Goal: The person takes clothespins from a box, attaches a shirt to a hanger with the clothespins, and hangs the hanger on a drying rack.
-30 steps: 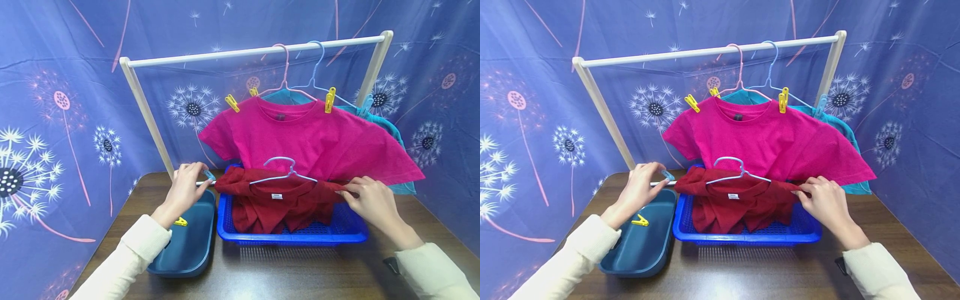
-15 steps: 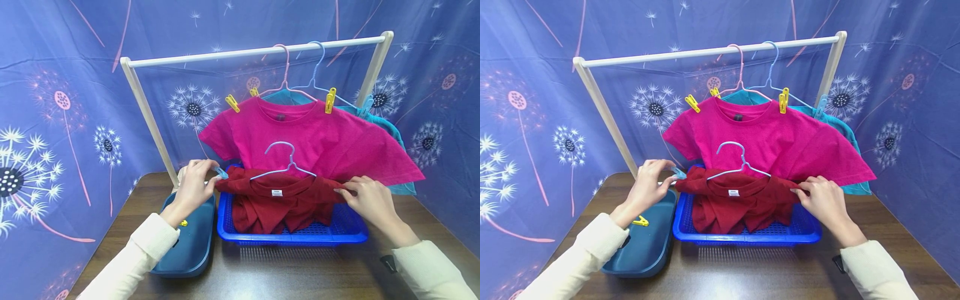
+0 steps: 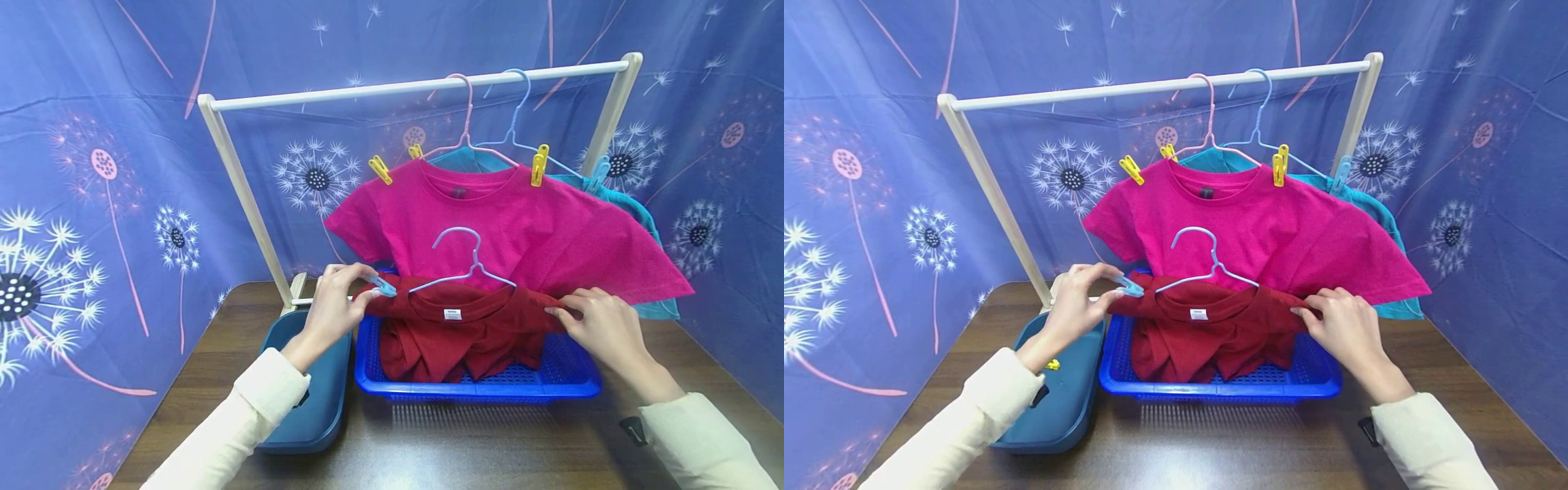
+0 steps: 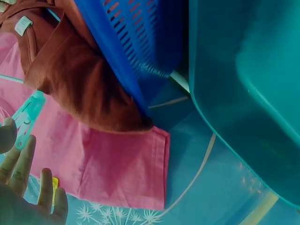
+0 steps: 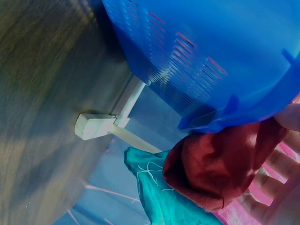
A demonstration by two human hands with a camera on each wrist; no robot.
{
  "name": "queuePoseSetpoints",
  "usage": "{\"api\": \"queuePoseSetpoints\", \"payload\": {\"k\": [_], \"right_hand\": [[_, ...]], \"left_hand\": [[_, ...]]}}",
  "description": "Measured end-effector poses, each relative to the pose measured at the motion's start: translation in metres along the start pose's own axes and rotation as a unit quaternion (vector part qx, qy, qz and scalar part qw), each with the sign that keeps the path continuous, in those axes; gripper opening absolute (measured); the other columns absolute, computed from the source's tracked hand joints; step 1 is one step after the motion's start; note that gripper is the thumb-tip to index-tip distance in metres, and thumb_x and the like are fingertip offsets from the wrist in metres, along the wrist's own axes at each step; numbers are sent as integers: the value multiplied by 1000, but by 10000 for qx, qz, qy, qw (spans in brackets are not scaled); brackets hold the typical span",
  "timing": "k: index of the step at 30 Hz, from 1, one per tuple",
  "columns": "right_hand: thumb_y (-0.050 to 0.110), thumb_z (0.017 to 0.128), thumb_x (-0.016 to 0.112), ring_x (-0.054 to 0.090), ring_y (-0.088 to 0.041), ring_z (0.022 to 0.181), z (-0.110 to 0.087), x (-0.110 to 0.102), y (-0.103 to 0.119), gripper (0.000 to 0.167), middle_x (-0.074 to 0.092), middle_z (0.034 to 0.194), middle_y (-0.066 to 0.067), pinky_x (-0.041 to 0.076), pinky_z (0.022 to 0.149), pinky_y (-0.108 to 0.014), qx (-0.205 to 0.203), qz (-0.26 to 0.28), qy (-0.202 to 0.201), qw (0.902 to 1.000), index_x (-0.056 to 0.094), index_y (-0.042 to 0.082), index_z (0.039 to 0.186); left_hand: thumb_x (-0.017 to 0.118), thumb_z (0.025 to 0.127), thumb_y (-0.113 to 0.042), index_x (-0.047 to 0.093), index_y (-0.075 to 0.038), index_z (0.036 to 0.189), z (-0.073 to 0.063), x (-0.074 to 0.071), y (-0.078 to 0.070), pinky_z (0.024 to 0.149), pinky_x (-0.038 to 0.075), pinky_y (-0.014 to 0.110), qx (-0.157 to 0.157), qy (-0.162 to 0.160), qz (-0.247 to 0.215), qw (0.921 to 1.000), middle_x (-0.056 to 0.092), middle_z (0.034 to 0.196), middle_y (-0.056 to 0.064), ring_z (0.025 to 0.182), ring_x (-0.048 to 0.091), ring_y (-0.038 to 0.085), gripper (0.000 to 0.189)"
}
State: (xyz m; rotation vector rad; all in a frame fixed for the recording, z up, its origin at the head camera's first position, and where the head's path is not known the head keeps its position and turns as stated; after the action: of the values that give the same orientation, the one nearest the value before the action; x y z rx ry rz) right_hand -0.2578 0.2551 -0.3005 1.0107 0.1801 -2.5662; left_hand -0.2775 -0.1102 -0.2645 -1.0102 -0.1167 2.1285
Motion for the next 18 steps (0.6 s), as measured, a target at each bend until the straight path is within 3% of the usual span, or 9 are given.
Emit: {"api": "queuePoseSetpoints", "payload": {"k": [11, 18], "right_hand": [[23, 64, 76, 56, -27, 58, 0, 0, 0, 14, 61, 63, -1, 33, 41, -32, 23, 24, 2, 10000, 69, 12, 69], [17, 64, 73, 59, -30, 62, 0, -1, -1, 12, 65, 68, -5, 38, 45, -40, 18, 67, -35, 10000, 70, 9, 72]], "left_hand": [[76, 71, -12, 67, -16, 88, 2, 3, 3, 81, 37, 40, -230, -134, -253, 9993, 70, 83, -3, 89, 52, 21, 19], [75, 72, -11, 67, -15, 86, 4, 6, 4, 80, 36, 38, -309, -105, -437, 9985, 71, 81, -2, 89, 52, 19, 17]]}}
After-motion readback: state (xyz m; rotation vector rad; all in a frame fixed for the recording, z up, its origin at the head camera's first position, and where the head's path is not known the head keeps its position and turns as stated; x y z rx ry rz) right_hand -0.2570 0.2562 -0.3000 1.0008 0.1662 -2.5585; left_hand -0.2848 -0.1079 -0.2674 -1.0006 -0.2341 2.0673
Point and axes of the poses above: each hand's wrist, its own z-axis towards the middle knuckle, its own x-axis out of the palm, y = z × x, the point moved 6 cm from there along z, towards the middle knuckle
